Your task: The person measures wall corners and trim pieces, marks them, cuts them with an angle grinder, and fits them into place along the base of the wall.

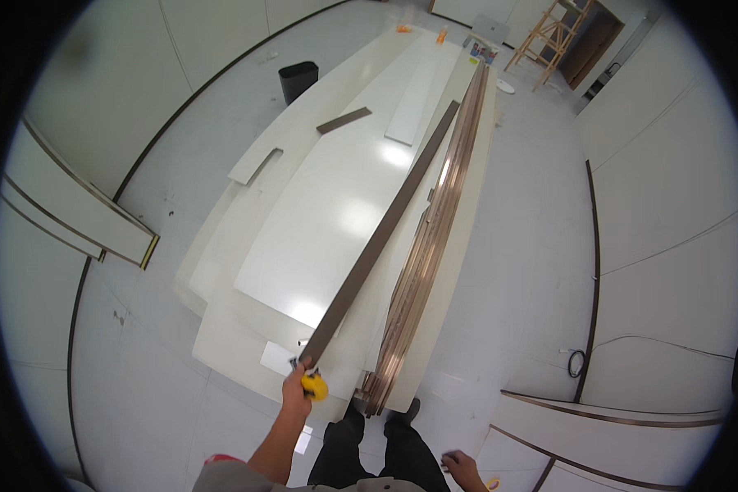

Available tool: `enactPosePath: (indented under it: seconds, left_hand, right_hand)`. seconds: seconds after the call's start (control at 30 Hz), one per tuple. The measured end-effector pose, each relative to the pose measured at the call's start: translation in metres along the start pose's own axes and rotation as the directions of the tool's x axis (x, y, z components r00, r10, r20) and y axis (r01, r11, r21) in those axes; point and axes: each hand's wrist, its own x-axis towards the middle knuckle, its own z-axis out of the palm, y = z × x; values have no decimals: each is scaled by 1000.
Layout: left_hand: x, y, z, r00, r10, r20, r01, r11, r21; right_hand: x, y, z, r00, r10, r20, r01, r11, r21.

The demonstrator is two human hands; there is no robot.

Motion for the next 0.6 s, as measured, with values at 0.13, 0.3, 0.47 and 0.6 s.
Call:
enactPosePath:
  seconds: [0.13,0.3,0.47,0.6]
  left_hand:
    - [-157,19,-19,998,35,-48,-27,989,146]
    - [-314,32,-61,988,95,-125,-74,985,159]
    - [-413,16,-141,992,92,-81,-24,796,605]
    - [-477,23,-148,935,126,-331,103,797,595]
  right_hand:
    - [84,-178,41,983,-120,139,41,883,468]
    - [150,-318,90,933,-245,265,-27,684,729]
    - [175,-348,86,923,-246,297,-173,424,889]
    - [206,-327,103,903,-284,322,-218,345,913]
